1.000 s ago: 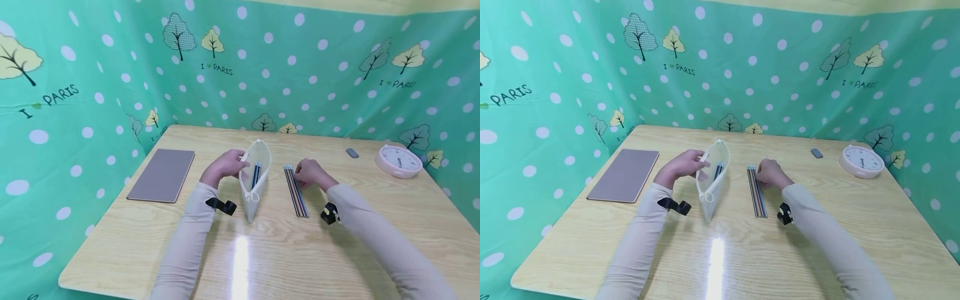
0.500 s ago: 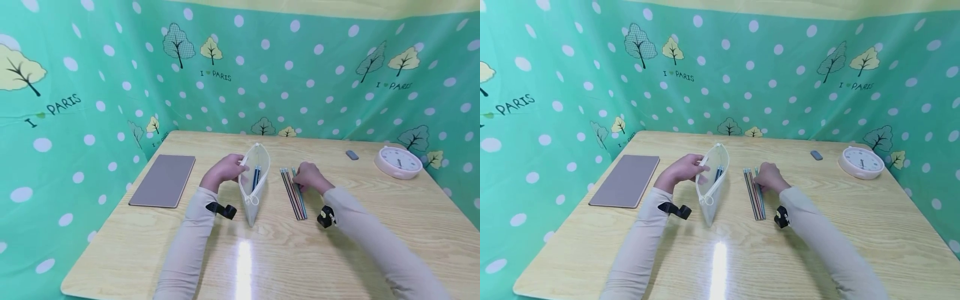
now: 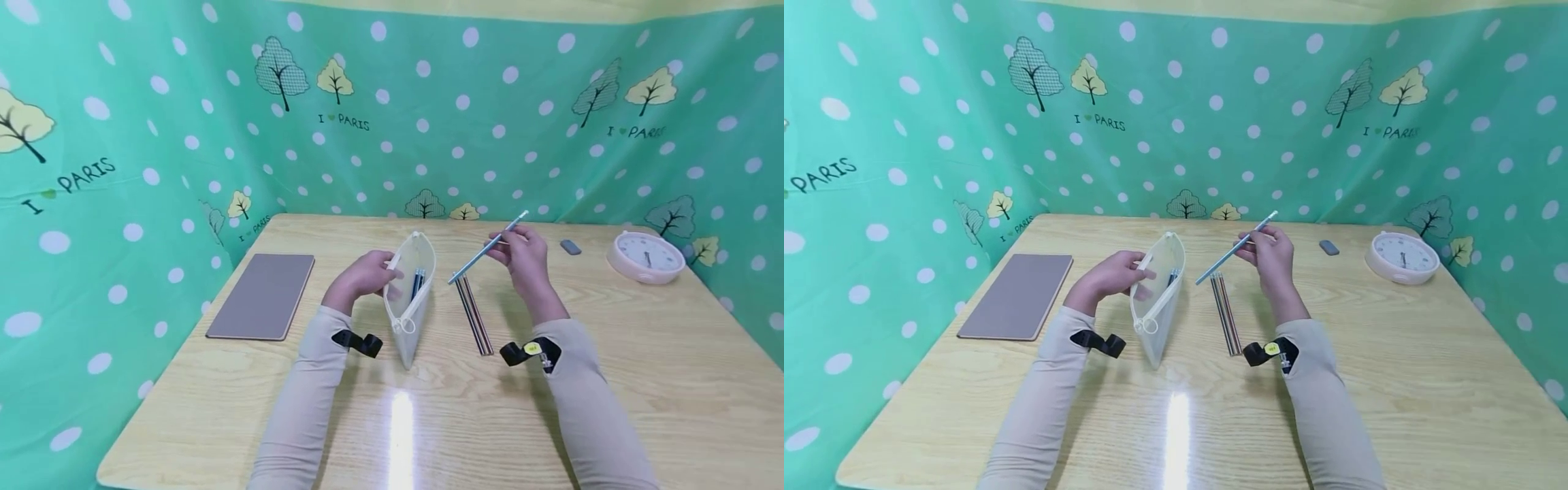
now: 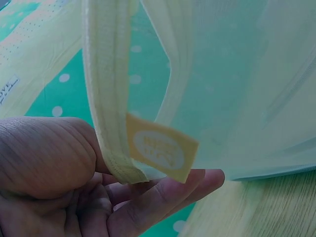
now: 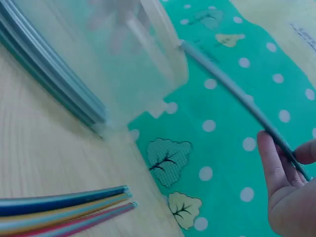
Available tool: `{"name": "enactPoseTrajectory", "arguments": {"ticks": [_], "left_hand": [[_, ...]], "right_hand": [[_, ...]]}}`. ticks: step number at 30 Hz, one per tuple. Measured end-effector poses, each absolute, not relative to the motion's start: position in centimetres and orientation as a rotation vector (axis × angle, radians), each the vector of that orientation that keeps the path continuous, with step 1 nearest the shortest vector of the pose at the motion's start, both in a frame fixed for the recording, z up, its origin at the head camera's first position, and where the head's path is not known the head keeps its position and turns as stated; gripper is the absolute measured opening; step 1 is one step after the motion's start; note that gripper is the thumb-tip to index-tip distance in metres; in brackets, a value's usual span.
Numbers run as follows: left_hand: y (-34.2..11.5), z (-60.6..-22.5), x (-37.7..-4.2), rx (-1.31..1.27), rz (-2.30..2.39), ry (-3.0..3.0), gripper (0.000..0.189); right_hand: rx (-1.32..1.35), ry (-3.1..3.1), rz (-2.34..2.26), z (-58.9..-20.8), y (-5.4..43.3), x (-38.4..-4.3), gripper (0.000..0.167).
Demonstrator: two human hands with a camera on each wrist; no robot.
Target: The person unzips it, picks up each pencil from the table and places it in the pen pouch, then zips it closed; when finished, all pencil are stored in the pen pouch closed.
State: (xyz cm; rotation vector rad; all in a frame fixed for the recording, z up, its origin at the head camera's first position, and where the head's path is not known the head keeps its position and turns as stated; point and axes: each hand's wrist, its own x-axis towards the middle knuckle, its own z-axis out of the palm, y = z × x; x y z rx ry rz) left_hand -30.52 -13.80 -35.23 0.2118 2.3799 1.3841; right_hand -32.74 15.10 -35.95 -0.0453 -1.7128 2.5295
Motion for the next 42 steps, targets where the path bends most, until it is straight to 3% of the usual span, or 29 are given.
{"name": "enactPoseTrajectory", "arguments": {"ticks": [12,21,32,42], "left_hand": [[-14.0,-34.9,-30.3,0.231,1.398,2.393,0.045],[-13.9,-35.1,-30.4,0.243,1.393,2.396,0.043],[-13.6,-35.2,-30.4,0.251,1.378,2.398,0.043],[-13.4,-35.3,-30.5,0.254,1.358,2.396,0.043]], "right_hand": [[0.144,-1.588,2.723,-34.5,12.1,-31.2,0.007],[0.252,-1.757,2.489,-35.0,9.5,-30.1,0.008],[0.400,-2.073,2.271,-35.3,7.2,-28.1,0.032],[0.418,-2.116,2.265,-35.4,6.4,-27.3,0.026]]}}
